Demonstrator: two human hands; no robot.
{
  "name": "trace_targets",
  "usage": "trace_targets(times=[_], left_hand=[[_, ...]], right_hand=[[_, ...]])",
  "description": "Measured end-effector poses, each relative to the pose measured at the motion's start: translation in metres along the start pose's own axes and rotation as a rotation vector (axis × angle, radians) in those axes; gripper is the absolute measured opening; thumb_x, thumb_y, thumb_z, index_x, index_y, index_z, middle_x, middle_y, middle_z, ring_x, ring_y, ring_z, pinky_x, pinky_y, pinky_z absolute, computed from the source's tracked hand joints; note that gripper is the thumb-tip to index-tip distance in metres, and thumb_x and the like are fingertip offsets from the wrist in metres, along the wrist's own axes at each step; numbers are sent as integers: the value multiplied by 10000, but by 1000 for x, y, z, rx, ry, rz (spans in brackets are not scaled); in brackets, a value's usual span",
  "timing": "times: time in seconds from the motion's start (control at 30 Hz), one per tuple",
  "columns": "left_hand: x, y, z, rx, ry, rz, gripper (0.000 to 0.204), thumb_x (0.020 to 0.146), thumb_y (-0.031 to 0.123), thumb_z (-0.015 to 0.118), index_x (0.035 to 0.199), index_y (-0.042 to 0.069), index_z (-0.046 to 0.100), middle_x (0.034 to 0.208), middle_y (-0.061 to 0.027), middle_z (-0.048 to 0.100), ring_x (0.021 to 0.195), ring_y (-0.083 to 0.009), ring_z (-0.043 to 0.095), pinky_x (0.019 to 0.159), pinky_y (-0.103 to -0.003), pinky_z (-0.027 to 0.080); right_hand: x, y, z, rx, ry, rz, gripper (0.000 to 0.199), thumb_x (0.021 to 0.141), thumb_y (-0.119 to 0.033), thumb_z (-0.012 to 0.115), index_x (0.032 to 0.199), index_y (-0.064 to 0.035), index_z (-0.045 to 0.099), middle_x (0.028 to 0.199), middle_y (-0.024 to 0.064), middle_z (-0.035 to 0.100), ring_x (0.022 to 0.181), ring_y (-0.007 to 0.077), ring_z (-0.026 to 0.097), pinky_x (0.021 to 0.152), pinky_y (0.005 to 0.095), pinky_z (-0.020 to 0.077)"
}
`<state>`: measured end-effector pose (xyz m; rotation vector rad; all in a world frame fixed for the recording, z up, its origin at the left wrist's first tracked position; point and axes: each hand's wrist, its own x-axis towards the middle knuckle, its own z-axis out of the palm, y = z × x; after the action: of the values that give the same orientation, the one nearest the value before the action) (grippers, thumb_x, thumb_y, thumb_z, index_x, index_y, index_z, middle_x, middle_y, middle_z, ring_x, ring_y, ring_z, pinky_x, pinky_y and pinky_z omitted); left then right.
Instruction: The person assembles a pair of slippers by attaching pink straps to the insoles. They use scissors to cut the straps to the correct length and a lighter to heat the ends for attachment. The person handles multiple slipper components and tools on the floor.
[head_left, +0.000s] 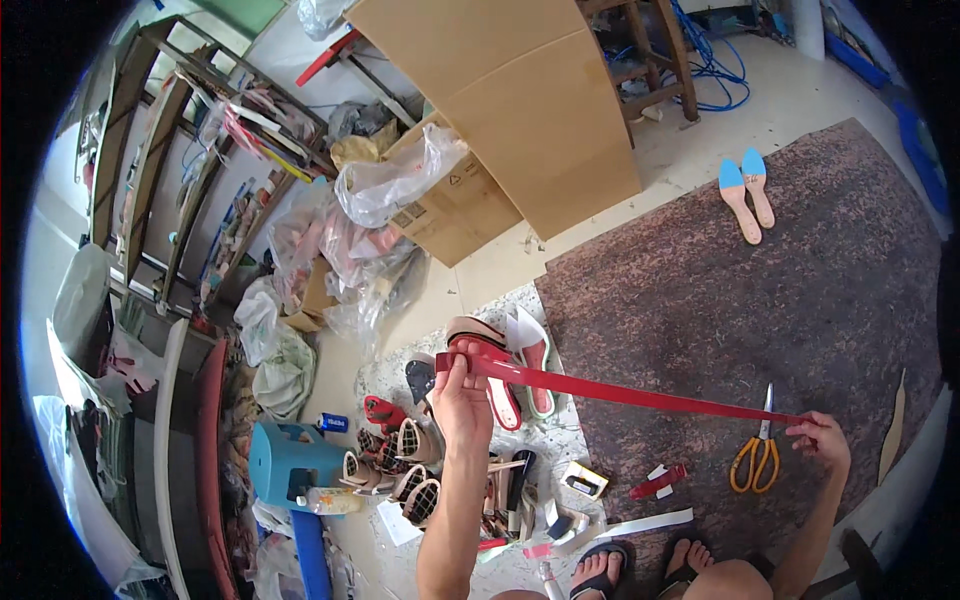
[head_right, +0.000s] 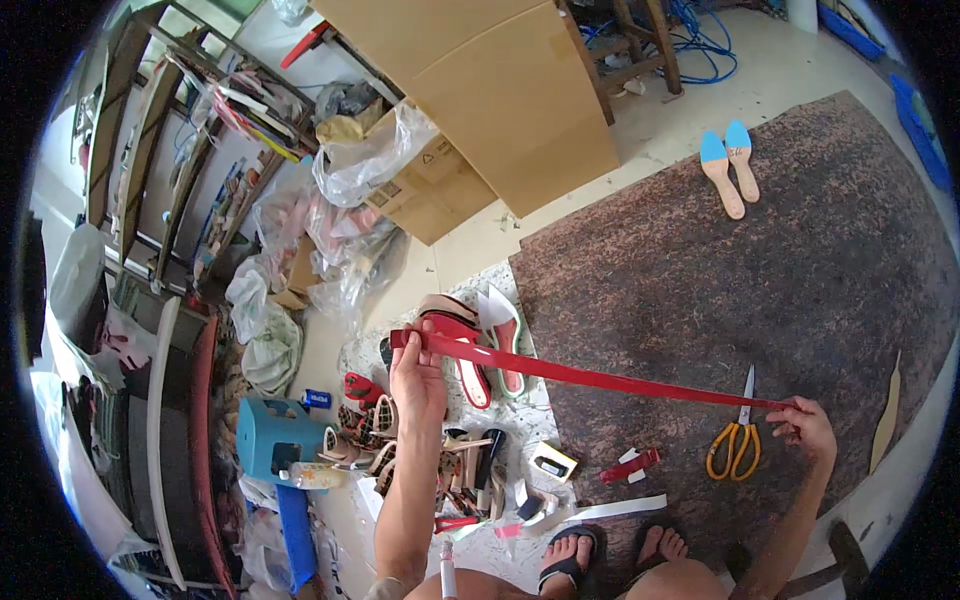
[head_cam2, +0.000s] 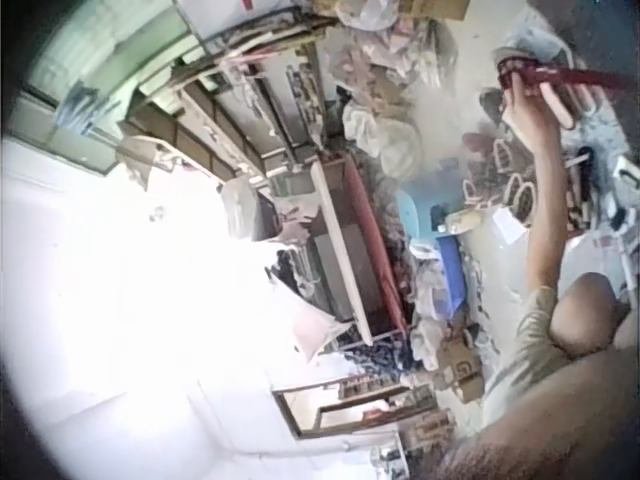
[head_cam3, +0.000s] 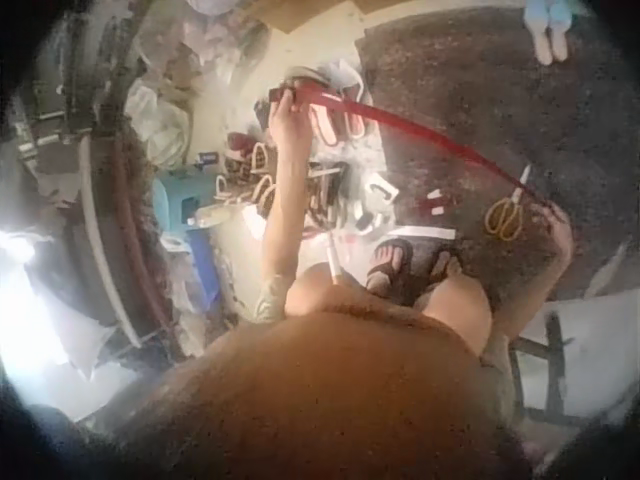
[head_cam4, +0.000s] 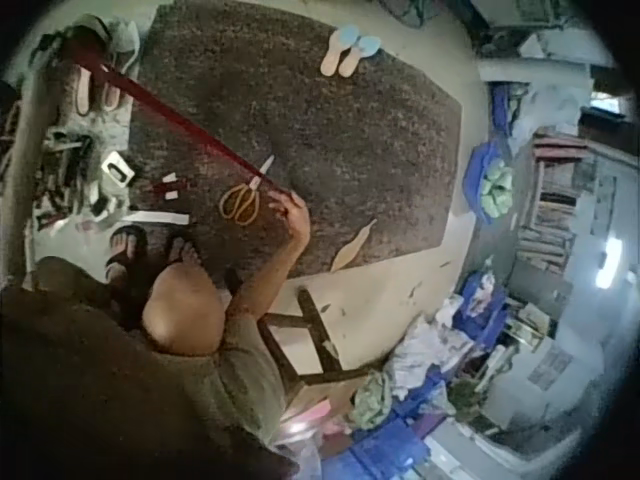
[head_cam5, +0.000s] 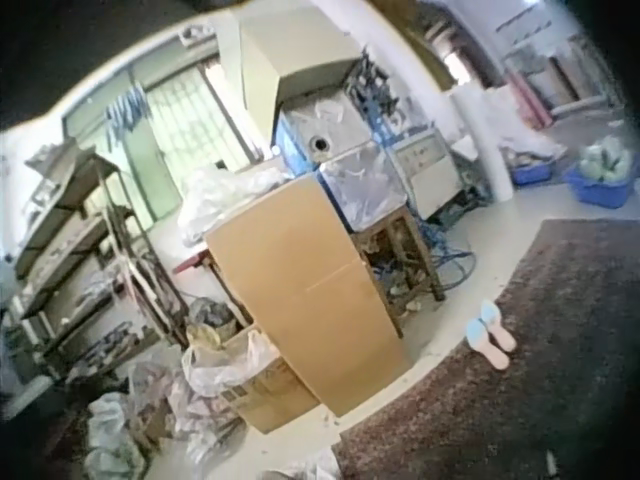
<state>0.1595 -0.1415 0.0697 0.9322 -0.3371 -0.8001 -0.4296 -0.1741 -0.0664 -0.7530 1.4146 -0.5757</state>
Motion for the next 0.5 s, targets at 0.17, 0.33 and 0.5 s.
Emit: trace_targets(times=[0.17,0.33,0.5], left_hand=[[-27,-26,12,-40,51,-133,193,1005,98,516,1170,0,534,1036,-86,627,899,-183,636,790,-322,548],[-102,-53,30,341,-313,-424,140,978,125,585,1023,6,643,890,-79,664,732,-157,616,682,-294,508],[-149,-73,62,562,-654,-553,109,956,75,630,962,-6,704,818,-36,691,711,-100,612,653,-251,496]], right_hand=[[12,-5,-14,-811,-58,76,256,890,-157,648,1074,21,662,1010,127,724,828,239,707,665,363,547],[-49,-100,143,-456,-56,-463,437,892,-205,676,1280,-16,612,1320,191,602,1213,251,584,1006,385,471],[-75,-124,240,-273,-583,-562,313,913,-179,679,1163,9,667,1017,134,731,951,142,688,801,306,551]])
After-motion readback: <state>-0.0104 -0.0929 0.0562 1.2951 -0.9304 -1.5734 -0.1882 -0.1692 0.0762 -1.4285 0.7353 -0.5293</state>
